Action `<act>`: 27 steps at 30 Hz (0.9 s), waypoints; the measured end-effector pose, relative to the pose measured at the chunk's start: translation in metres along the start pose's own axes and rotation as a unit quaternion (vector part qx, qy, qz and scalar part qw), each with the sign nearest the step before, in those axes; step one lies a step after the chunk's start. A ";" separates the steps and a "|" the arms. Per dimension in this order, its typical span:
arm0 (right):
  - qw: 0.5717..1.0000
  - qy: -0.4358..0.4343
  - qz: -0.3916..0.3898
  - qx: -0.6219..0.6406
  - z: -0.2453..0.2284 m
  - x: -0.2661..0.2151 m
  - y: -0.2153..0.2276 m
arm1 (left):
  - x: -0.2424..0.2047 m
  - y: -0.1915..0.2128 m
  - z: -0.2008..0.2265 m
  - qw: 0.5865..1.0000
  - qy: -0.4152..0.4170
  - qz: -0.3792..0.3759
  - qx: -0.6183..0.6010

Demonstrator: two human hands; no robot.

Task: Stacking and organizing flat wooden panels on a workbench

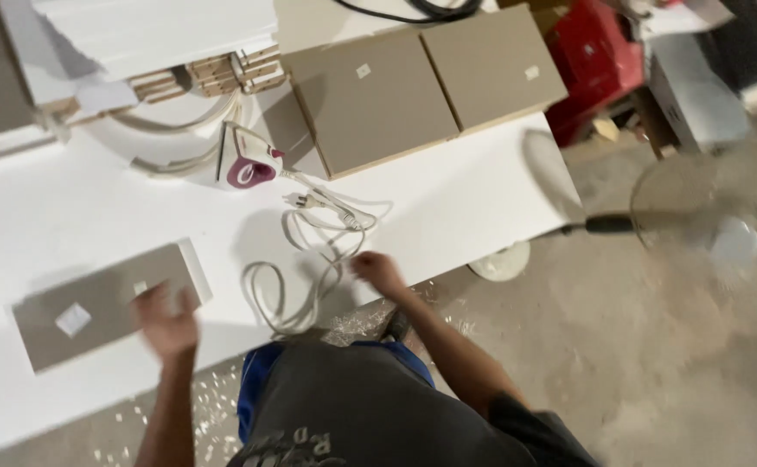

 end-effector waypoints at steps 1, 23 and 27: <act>1.000 0.004 -0.021 0.000 0.014 0.014 0.040 | -0.008 -0.007 0.048 1.000 0.002 0.006 0.020; 0.764 0.372 0.164 -0.500 -0.095 0.273 0.265 | 0.050 -0.305 0.270 0.938 0.091 -0.326 -0.073; 0.763 0.382 0.141 -0.502 -0.078 0.312 0.267 | 0.042 -0.322 0.257 0.948 0.071 -0.309 -0.029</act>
Point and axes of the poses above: each hand's wrist, its own x-axis towards the middle knuckle, its own y-axis out of the back of the hand, z = x × y, the point moved 4 cm from there along x, towards the middle knuckle, and after that the axes turned 15 degrees about z, right-handed, at the moved point
